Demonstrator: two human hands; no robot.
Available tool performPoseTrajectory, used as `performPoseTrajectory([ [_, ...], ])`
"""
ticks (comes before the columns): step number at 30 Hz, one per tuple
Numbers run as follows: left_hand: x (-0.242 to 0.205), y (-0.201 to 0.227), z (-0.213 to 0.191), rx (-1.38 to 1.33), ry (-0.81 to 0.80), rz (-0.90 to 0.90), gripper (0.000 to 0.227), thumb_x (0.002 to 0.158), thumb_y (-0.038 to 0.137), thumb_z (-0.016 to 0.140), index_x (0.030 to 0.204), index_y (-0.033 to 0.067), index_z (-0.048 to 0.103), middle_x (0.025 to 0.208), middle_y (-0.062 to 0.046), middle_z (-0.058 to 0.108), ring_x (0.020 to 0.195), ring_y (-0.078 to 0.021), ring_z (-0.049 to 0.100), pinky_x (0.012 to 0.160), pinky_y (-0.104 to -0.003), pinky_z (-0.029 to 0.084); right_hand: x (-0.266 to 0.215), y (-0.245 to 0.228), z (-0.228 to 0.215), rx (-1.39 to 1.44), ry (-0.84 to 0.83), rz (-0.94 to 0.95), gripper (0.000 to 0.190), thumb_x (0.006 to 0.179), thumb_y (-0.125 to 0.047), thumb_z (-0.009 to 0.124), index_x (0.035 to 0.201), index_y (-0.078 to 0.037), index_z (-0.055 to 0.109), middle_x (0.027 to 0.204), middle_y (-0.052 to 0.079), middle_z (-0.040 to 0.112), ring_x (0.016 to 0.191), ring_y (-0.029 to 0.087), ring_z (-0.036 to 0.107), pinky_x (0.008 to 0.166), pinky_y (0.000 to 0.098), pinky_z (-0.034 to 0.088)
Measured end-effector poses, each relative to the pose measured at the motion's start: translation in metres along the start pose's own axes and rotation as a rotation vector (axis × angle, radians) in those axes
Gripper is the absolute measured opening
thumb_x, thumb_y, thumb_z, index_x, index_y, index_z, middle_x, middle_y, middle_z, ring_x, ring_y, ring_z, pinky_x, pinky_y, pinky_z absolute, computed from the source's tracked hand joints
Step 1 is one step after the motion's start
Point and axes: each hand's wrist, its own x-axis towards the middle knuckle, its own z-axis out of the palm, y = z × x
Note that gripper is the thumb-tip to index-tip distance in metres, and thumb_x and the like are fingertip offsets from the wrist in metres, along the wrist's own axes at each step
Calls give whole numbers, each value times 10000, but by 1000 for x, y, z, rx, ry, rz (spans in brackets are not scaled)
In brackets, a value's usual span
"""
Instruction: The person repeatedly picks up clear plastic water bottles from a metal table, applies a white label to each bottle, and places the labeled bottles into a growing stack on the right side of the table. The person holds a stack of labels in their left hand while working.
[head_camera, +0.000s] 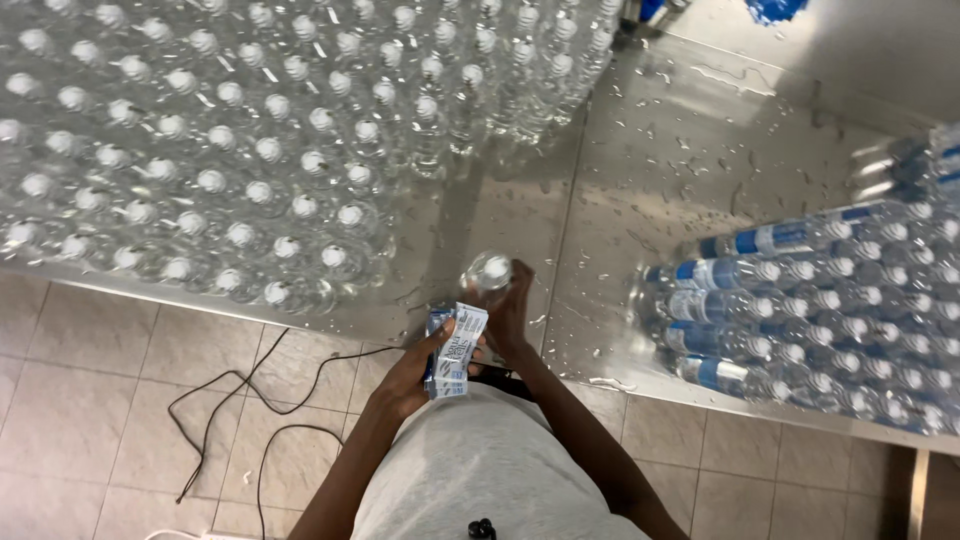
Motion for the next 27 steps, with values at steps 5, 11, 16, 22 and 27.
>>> performPoseTrajectory([
  [5,29,-3,26,-24,-70,-58,606,1011,457,774,1270,-87,708,1068,-274,777,895,-332,795,812,-421,676,11,37,-56,46,-45,266,878,825,-204,963,1474,56,433,1376,241,449,1233,466,574,1059,520,556],
  [11,38,-4,51,-4,-74,-81,571,985,457,808,1219,-60,745,1007,-221,791,845,-282,802,785,-378,685,24,-4,-146,262,-145,314,334,1028,-198,754,1302,-25,673,1217,145,586,1118,301,636,1024,438,563],
  [16,38,-15,56,12,-81,-87,534,999,395,801,1229,-83,739,1019,-230,783,878,-285,803,833,-388,686,56,-45,-178,374,-479,215,477,815,-356,958,1159,-60,809,1119,129,775,1067,316,738,996,482,566],
  [22,41,-22,68,2,-86,-88,520,986,346,834,1246,-94,738,1024,-241,801,850,-283,812,784,-373,697,67,-40,-191,464,-580,318,213,900,-150,917,1046,-36,813,991,131,742,939,243,737,948,429,592],
  [27,35,-17,82,13,-88,-72,546,1005,373,824,1223,-116,720,975,-238,797,803,-266,806,733,-363,696,68,-33,-196,476,-590,290,197,888,-155,922,1030,-52,832,965,115,799,909,226,779,902,408,612],
])
